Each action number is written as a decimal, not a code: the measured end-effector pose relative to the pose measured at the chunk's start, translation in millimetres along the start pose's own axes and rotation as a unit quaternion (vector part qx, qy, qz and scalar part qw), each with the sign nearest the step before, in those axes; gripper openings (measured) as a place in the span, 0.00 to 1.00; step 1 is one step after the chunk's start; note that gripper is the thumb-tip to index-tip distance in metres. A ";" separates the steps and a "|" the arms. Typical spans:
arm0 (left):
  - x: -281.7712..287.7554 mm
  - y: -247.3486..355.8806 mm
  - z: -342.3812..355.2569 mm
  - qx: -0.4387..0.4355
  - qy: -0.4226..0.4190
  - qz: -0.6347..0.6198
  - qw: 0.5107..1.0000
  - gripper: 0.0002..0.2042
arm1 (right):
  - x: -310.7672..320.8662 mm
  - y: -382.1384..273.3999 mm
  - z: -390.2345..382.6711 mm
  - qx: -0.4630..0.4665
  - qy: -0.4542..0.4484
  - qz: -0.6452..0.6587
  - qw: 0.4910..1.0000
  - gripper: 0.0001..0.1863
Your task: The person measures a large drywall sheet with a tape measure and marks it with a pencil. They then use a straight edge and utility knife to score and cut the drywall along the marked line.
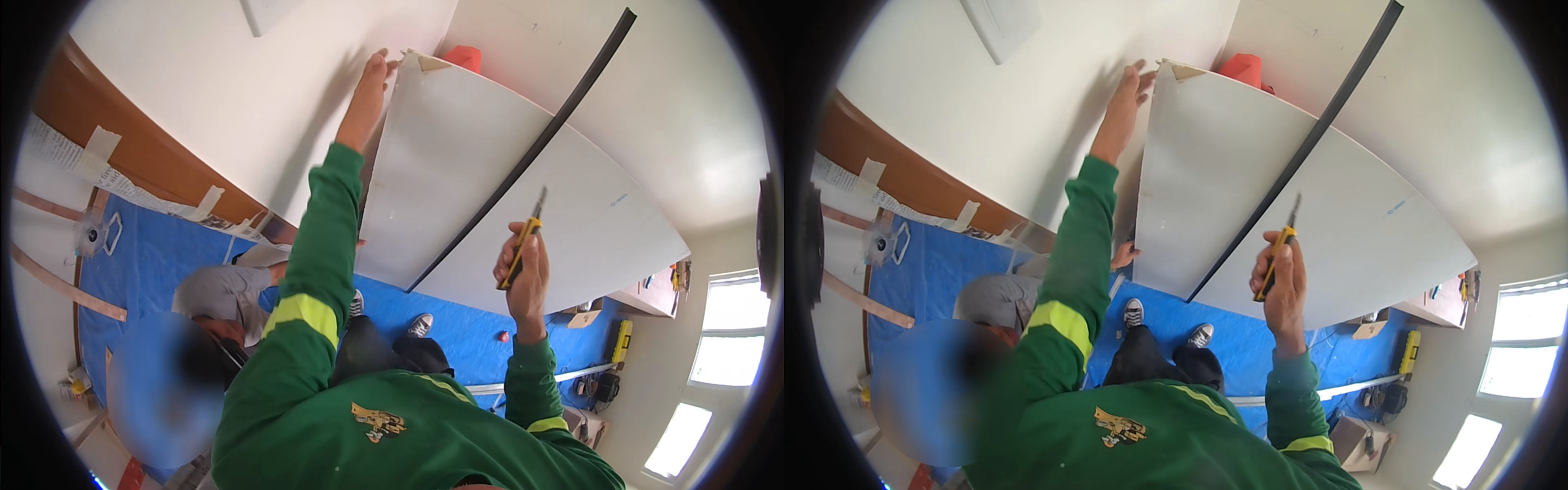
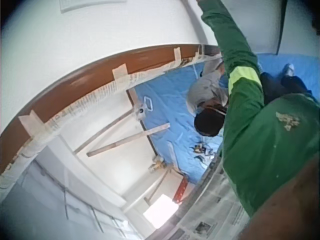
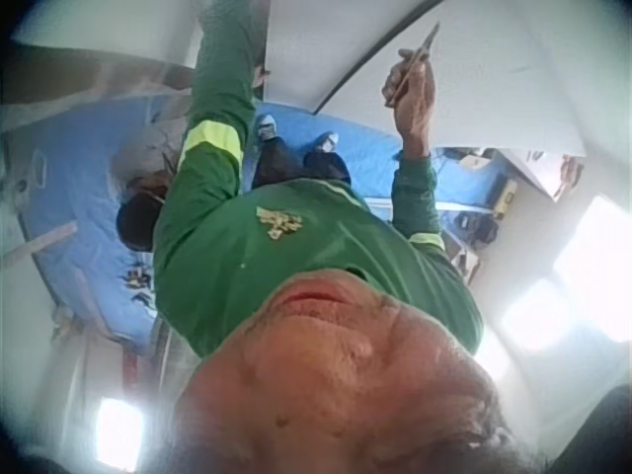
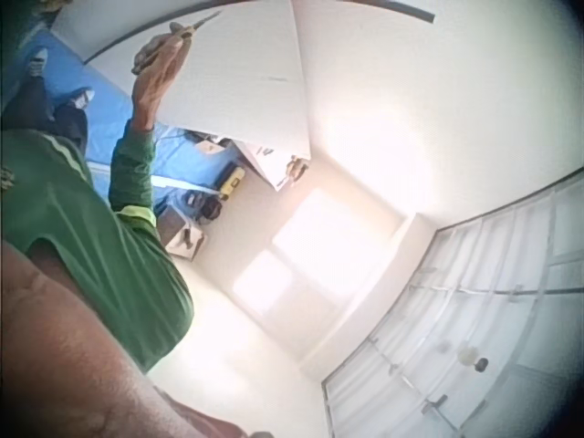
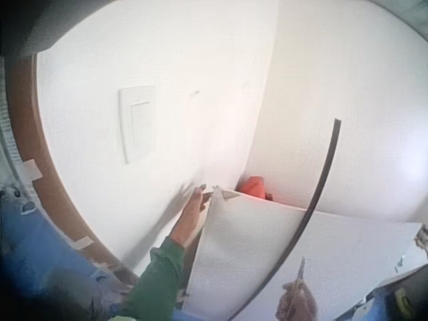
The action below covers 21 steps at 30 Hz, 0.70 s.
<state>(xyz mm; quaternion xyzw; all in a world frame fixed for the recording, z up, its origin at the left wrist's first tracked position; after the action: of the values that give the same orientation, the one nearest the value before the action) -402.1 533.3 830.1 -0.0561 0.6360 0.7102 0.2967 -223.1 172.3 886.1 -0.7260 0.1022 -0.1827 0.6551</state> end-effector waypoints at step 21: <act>30.8 -2.9 24.3 0.119 -0.140 -0.178 0.967 0.19 | -192.0 -56.1 154.3 0.051 -0.026 -0.096 0.994 0.21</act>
<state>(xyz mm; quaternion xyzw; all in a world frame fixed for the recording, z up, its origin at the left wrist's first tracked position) -418.6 566.9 818.0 -0.0324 0.6476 0.5662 0.5089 -341.8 394.5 904.7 -0.7029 0.0052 -0.2308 0.6728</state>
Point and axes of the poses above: each hand's wrist, its own z-axis towards the middle knuckle, its own x-axis out of the back of the hand, y = z × x, the point moved 1 cm from there along z, towards the middle knuckle, and after that the axes turned 15 degrees about -z, right-handed, at the moved point
